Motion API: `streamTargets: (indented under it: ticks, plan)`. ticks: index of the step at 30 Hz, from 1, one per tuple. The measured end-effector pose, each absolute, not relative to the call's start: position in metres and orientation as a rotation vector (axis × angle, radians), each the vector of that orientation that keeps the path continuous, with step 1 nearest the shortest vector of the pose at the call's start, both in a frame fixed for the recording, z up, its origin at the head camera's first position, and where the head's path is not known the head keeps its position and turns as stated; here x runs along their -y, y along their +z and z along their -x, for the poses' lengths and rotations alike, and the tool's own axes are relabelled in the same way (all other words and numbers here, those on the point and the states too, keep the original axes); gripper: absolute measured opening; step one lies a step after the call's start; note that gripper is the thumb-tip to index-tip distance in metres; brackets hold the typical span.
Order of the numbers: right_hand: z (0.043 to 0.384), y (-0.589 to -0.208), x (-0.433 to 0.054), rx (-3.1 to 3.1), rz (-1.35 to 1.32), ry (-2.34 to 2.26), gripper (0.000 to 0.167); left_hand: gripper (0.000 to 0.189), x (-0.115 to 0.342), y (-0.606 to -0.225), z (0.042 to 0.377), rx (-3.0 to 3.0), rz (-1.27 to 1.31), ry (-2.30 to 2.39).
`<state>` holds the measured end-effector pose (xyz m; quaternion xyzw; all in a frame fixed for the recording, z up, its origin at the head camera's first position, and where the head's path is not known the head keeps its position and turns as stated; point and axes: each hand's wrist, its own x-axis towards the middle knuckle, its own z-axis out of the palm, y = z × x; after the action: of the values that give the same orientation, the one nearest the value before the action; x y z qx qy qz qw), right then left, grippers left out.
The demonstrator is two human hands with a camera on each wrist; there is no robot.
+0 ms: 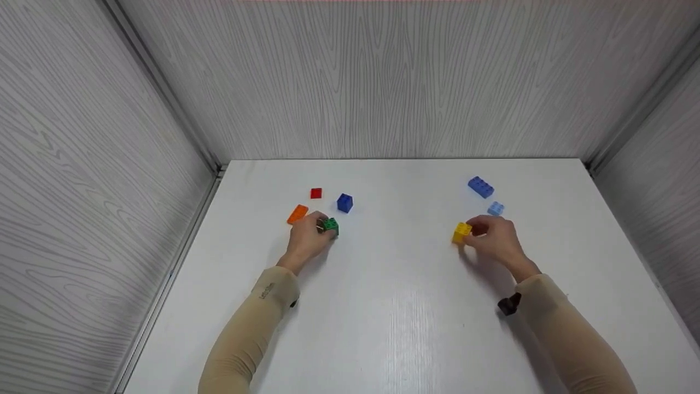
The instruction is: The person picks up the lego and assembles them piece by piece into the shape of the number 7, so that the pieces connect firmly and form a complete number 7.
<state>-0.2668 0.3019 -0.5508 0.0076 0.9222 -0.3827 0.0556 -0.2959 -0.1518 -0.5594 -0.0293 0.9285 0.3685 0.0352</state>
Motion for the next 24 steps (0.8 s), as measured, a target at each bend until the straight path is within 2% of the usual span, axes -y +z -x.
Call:
streamTargets:
  ticks: [24]
  plan:
    - [0.283,-0.564,-0.251,-2.666,0.230,-1.319,0.043,0.039,0.123,-0.554,0.288,-2.822,-0.069,1.247]
